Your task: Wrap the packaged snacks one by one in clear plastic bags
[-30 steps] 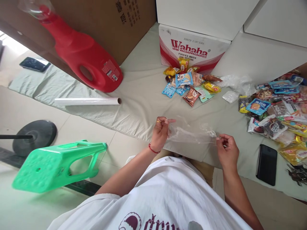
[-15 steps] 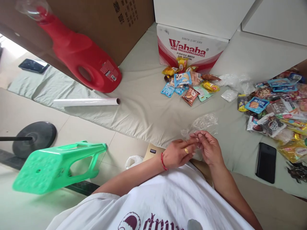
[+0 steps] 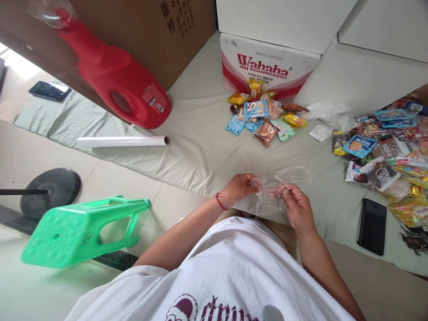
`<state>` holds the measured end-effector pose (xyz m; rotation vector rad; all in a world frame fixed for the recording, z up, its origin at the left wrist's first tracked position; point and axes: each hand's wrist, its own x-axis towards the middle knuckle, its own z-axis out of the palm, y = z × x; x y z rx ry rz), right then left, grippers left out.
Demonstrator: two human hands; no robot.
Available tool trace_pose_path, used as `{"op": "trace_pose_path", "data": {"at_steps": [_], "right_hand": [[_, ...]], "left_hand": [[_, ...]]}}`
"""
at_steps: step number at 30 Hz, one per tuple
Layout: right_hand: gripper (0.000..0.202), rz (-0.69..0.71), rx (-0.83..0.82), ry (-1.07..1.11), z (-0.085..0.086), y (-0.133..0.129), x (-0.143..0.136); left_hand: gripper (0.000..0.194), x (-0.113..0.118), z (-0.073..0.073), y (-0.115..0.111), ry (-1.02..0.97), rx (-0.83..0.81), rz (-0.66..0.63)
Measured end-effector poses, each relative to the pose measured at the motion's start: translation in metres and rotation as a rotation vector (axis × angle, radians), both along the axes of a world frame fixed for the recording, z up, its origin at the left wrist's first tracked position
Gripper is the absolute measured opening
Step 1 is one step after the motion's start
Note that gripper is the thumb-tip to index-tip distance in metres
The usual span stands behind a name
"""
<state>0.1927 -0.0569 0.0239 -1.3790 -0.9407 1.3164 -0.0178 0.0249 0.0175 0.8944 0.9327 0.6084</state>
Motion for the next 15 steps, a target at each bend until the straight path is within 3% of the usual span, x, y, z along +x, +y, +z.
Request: {"op": "trace_pose_path", "data": {"at_steps": [4, 8, 15], "right_hand": [[0.029, -0.064, -0.021, 0.050, -0.004, -0.005, 0.009], [0.035, -0.035, -0.054, 0.064, -0.004, -0.006, 0.008], [0.038, -0.004, -0.023, 0.026, -0.003, 0.001, 0.003]], "left_hand": [[0.039, -0.004, 0.004, 0.000, -0.254, -0.151, 0.123], [0.049, 0.001, 0.009, 0.000, -0.404, -0.350, 0.106], [0.053, 0.012, 0.002, -0.003, -0.182, -0.160, 0.068]]}}
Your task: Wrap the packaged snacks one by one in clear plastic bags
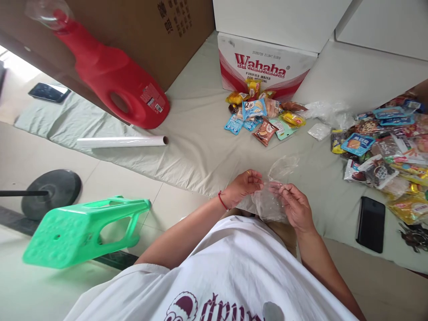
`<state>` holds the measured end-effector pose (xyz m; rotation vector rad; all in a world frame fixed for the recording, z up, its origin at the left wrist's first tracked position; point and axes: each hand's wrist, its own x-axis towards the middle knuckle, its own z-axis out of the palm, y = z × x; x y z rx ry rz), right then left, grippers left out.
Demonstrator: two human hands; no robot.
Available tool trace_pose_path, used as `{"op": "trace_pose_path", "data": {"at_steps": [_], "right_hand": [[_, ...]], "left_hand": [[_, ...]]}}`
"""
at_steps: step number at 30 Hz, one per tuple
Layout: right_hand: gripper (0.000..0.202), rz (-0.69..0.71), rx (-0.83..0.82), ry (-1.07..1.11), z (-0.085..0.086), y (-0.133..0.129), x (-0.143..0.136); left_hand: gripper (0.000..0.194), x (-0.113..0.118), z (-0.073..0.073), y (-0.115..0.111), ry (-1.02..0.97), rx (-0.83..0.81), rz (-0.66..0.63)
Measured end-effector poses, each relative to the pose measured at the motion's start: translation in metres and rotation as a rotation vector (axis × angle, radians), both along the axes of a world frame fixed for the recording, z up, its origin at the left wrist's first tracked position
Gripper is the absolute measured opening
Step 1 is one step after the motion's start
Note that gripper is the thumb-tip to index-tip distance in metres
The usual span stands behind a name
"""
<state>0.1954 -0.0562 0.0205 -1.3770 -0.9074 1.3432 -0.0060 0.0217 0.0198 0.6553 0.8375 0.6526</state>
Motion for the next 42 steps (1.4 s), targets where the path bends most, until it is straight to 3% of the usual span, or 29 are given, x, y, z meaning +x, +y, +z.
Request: {"op": "trace_pose_path", "data": {"at_steps": [3, 9, 15, 19, 23, 26, 28, 32, 34, 36, 39, 42], "right_hand": [[0.036, -0.059, -0.002, 0.020, -0.004, 0.001, 0.004], [0.038, -0.267, -0.099, 0.039, -0.013, -0.003, 0.008], [0.041, -0.328, -0.103, 0.034, -0.019, -0.008, 0.016], [0.048, -0.131, -0.110, -0.170, -0.011, -0.007, 0.038], [0.077, 0.123, -0.008, -0.535, 0.007, 0.007, 0.045], [0.058, 0.178, 0.040, -0.705, 0.011, 0.024, 0.030], [0.043, 0.104, 0.067, -0.667, 0.005, 0.036, 0.017], [0.044, -0.242, 0.054, -0.379, -0.012, 0.053, 0.003], [0.044, -0.348, 0.022, -0.291, -0.017, 0.057, 0.003], [0.043, -0.355, -0.008, -0.281, -0.019, 0.057, 0.006], [0.041, -0.299, -0.042, -0.293, -0.019, 0.052, 0.010], [0.040, -0.238, -0.040, -0.306, -0.018, 0.047, 0.008]], "left_hand": [[0.046, -0.003, -0.007, 0.002, 0.075, 0.032, 0.044], [0.042, -0.013, -0.015, 0.005, 0.153, 0.021, 0.283], [0.030, -0.018, -0.019, 0.007, 0.190, 0.058, 0.304], [0.025, -0.022, -0.022, 0.009, 0.227, 0.122, 0.319], [0.027, -0.019, -0.015, 0.004, 0.248, 0.174, 0.269], [0.029, -0.014, -0.005, -0.002, 0.239, 0.189, 0.232], [0.030, -0.013, -0.001, -0.007, 0.243, 0.202, 0.232], [0.031, -0.021, -0.001, -0.014, 0.268, 0.198, 0.360], [0.034, -0.029, -0.004, -0.019, 0.288, 0.166, 0.432], [0.037, -0.040, -0.008, -0.028, 0.308, 0.138, 0.462], [0.038, -0.061, -0.010, -0.044, 0.368, 0.126, 0.401], [0.036, -0.080, -0.003, -0.057, 0.548, 0.207, 0.351]]}}
